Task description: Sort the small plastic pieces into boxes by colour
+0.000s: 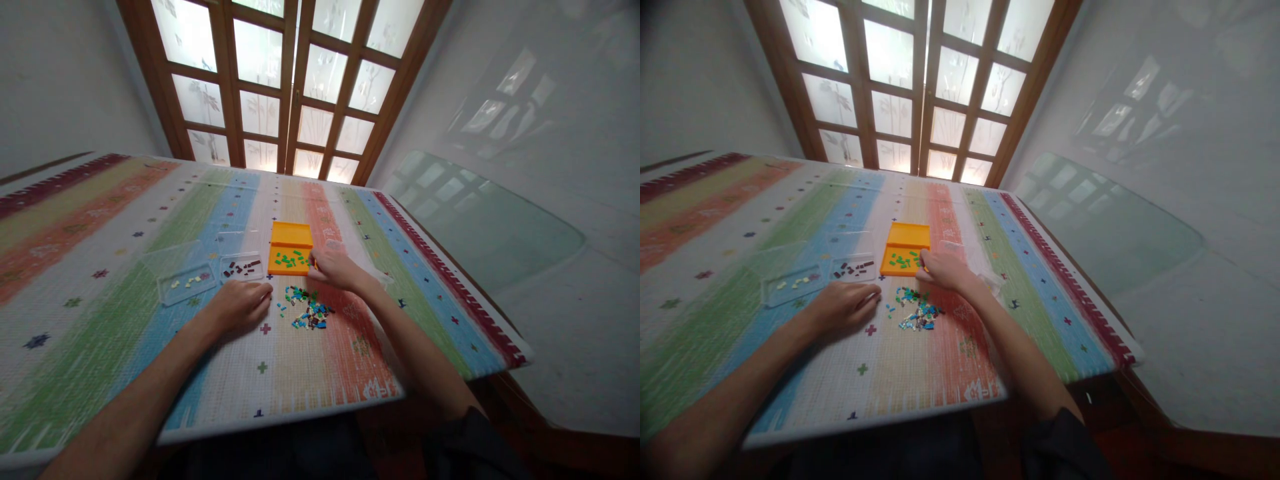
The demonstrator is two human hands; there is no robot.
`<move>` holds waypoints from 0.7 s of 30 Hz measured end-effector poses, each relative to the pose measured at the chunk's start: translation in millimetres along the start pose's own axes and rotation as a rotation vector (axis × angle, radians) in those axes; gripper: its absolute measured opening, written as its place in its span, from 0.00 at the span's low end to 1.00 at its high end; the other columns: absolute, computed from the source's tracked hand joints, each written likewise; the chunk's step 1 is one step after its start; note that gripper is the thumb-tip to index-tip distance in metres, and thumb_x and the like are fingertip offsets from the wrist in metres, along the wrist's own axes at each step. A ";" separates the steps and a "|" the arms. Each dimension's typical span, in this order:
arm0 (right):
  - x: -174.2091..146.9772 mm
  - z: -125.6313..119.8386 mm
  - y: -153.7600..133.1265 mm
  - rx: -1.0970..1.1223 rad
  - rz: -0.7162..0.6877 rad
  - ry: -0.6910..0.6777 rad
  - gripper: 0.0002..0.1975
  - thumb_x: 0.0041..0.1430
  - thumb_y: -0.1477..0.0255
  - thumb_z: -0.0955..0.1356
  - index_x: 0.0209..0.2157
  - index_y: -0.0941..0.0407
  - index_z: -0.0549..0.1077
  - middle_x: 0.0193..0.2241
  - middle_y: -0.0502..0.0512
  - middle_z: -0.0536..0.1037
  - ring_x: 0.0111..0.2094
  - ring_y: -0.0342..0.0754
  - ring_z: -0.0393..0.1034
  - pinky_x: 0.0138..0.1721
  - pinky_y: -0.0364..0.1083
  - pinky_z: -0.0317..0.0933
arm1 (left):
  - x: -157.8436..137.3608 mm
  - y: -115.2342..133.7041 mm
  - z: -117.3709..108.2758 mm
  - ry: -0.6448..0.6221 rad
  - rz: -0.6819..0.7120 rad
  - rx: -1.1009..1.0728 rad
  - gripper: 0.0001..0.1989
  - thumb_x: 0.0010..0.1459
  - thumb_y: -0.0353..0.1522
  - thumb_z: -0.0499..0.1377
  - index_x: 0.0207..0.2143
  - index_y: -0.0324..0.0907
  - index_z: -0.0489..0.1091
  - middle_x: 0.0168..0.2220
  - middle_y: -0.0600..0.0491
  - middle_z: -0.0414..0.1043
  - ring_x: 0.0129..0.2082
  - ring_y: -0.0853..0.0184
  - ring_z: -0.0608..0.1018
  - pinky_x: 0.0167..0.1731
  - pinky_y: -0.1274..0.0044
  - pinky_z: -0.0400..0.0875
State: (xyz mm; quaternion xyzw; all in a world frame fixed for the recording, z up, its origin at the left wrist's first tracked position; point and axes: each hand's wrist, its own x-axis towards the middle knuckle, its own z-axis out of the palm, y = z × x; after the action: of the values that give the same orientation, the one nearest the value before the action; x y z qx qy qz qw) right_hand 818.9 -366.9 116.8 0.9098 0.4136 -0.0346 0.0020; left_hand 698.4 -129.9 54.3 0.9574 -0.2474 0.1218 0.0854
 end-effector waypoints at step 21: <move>41.8 -4.6 -17.3 -0.147 0.167 -0.075 0.16 0.69 0.73 0.64 0.51 0.57 0.80 0.49 0.64 0.82 0.50 0.56 0.77 0.42 0.45 0.64 | 0.8 0.5 -6.2 -0.051 -0.045 0.018 0.13 0.65 0.31 0.49 0.32 0.41 0.72 0.26 0.50 0.75 0.24 0.66 0.73 0.26 0.74 0.60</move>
State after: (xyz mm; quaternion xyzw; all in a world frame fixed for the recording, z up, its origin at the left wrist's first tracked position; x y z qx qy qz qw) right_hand 833.6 -323.9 119.2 0.9366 0.3373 -0.0379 0.0873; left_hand 697.6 -129.3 60.5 0.9663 -0.2267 0.0977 0.0732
